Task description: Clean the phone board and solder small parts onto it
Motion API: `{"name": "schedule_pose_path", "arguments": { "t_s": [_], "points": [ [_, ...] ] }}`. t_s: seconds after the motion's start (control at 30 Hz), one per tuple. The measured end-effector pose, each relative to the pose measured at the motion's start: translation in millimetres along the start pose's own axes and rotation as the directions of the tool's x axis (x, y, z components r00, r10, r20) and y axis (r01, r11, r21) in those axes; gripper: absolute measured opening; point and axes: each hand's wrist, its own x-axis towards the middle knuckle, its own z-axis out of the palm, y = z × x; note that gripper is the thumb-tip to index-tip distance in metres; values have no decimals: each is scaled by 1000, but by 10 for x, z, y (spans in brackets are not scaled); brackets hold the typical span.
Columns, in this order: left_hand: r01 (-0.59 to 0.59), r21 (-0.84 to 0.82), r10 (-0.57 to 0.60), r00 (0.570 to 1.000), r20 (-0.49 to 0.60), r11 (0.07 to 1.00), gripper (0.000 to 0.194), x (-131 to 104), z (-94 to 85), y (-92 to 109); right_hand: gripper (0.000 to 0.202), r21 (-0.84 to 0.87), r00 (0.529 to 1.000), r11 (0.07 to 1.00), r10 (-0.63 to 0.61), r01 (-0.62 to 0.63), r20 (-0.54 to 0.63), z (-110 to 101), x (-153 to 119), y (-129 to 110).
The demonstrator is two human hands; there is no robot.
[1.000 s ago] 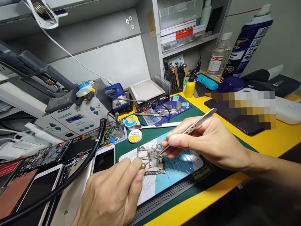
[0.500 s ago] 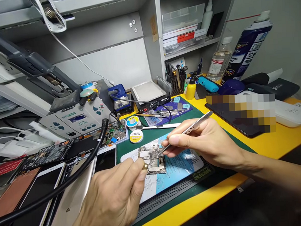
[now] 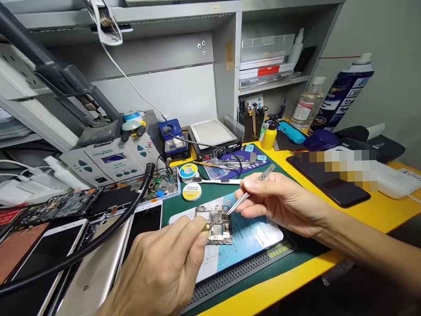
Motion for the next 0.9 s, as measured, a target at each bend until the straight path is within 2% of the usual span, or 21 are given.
{"name": "schedule_pose_path", "arguments": {
  "t_s": [0.27,0.47,0.63,0.9],
  "points": [
    [-14,26,15,1000,-14,1000,17,-24,1,7,13,-83,986,983,-166,164,-12,37,-84,45],
    [-15,23,15,1000,-22,1000,16,-45,-1,8,8,-203,956,936,-292,287,7,36,-149,58],
    [-15,21,16,1000,-20,1000,16,-58,-1,7,8,-297,941,894,-332,337,67,-2,-186,78],
    [-3,-5,3,1000,3,1000,15,-48,1,2,6,-380,933,858,-359,345,36,42,-235,57]
  ]
}}
